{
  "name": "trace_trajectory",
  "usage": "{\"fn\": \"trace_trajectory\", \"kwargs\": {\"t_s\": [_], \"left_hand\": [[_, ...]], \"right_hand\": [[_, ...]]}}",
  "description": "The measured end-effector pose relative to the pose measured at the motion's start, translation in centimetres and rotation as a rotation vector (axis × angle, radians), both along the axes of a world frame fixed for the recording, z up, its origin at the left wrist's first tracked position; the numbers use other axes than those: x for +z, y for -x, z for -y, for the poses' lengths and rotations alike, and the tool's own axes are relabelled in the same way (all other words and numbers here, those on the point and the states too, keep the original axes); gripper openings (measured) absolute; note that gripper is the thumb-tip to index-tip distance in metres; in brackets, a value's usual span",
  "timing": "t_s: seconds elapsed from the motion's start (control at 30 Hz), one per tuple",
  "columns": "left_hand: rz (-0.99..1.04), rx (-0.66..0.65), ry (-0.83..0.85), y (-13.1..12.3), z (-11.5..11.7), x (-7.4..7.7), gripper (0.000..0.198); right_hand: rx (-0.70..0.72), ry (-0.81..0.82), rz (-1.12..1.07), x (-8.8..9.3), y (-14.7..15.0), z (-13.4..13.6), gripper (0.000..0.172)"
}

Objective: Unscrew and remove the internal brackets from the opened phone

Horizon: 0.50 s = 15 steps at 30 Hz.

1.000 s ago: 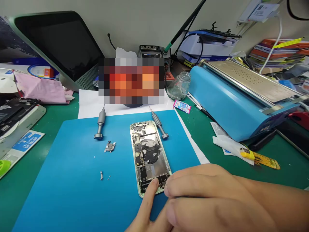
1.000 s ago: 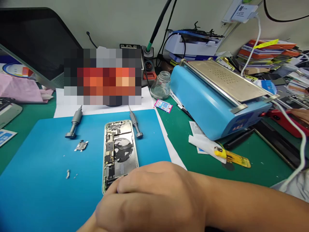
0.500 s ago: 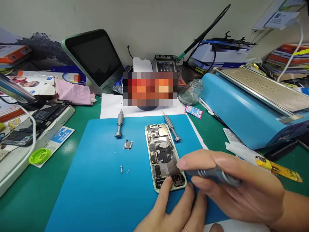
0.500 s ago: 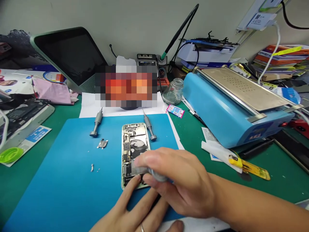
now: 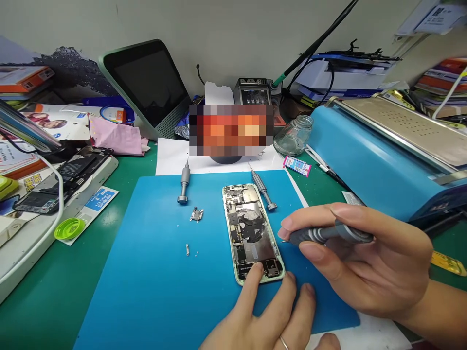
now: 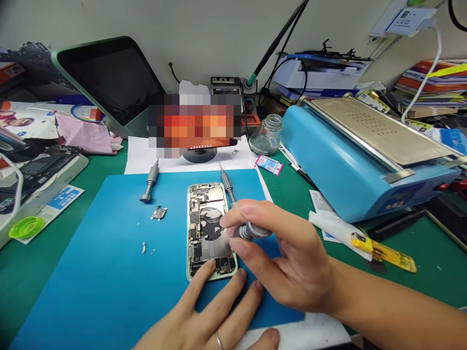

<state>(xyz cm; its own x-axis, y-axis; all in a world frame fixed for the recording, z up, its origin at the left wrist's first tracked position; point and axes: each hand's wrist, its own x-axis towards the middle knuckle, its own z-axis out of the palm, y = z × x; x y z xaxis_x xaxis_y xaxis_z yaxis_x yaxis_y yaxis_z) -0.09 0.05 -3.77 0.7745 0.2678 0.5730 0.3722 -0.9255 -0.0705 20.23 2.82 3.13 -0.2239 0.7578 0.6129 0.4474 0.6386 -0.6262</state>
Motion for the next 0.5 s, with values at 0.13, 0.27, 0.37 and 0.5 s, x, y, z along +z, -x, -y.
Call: {"fn": "trace_trajectory", "kwargs": {"t_s": [0.13,0.27,0.37,0.5], "left_hand": [[0.006,-0.003,-0.011,-0.13,0.04,-0.11,0.028],[-0.001,-0.003,-0.02,-0.12,-0.12,0.09,0.029],[-0.021,-0.006,-0.032,-0.01,-0.28,0.37,0.029],[-0.056,-0.017,-0.033,0.11,-0.5,0.84,0.03]], "right_hand": [[0.016,0.001,0.006,0.03,0.04,0.18,0.074],[0.086,0.054,-0.042,-0.13,0.2,0.17,0.076],[0.136,0.075,-0.048,-0.29,0.24,0.09,0.079],[0.154,0.079,-0.036,-0.15,0.32,0.09,0.079]]}}
